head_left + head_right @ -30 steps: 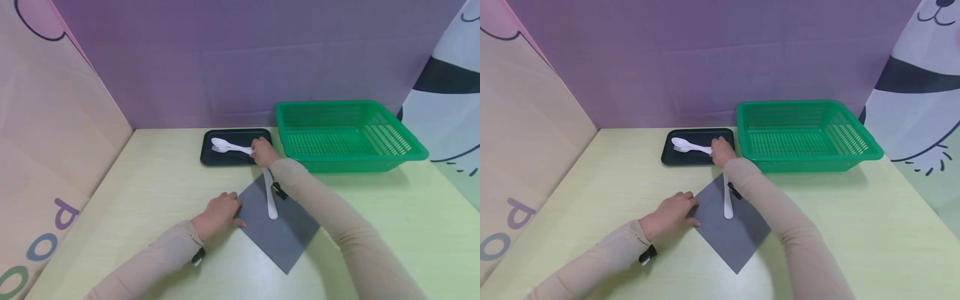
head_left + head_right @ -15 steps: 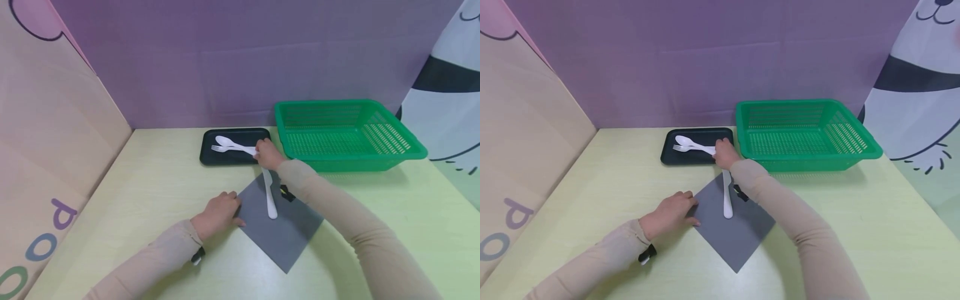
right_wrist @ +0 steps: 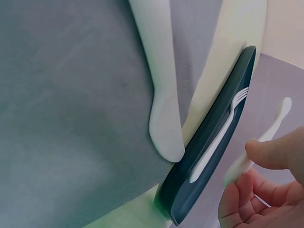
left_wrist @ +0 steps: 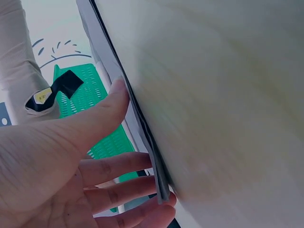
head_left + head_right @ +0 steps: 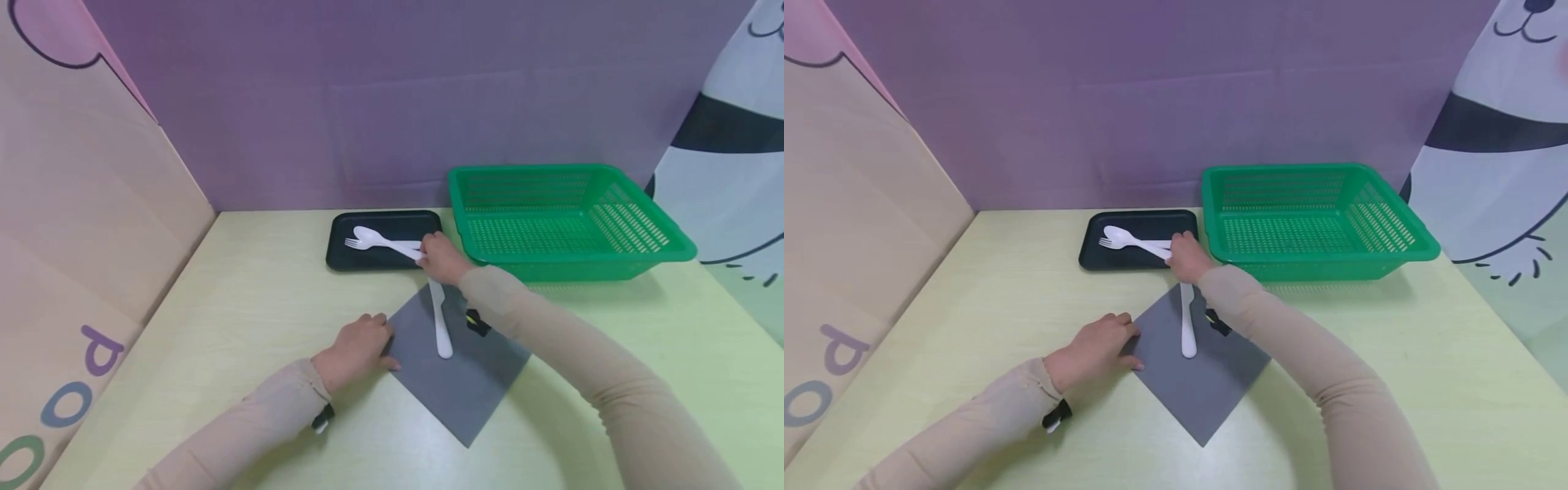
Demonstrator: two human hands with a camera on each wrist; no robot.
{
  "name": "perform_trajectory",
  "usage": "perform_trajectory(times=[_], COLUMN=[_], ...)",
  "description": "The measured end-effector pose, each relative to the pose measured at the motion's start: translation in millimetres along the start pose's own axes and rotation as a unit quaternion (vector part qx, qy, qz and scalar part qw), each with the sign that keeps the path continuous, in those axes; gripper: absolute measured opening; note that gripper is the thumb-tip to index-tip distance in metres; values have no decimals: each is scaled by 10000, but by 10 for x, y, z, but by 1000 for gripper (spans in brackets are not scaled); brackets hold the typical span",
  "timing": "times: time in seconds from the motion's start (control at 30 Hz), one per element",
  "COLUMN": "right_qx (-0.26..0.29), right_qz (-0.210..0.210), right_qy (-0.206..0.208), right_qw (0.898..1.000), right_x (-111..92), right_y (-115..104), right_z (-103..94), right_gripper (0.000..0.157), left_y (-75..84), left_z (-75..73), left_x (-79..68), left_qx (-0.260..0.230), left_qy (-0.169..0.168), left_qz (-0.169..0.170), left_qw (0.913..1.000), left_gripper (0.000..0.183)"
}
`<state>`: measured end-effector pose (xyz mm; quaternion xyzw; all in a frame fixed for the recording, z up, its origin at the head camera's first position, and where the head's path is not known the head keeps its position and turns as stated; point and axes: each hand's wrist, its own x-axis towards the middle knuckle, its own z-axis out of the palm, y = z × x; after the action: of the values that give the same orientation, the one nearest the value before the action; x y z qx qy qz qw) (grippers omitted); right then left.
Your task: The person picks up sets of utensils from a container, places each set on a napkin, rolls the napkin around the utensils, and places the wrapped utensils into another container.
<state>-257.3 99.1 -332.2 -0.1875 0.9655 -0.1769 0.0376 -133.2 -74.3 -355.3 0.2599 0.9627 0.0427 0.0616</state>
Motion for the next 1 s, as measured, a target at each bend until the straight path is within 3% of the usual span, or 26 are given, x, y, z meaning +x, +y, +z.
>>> perform_trajectory(times=[0.4, 0.67, 1.0], right_qx=[221, 183, 256], right_qz=[173, -124, -11], right_qy=[-152, -95, -243], right_qw=[9995, 9997, 9994], right_x=[-116, -224, -318], right_y=[-4, 17, 41], right_z=[-20, -39, -61], right_gripper=[20, 19, 18], left_y=[1, 2, 0], left_z=[-1, 0, -1], left_x=[-2, 2, 2], left_qx=[-89, -148, -142], left_qy=[-11, -56, 0], left_qz=[-1, -10, 32], left_qw=[10000, 9999, 9999], left_gripper=[44, 44, 44])
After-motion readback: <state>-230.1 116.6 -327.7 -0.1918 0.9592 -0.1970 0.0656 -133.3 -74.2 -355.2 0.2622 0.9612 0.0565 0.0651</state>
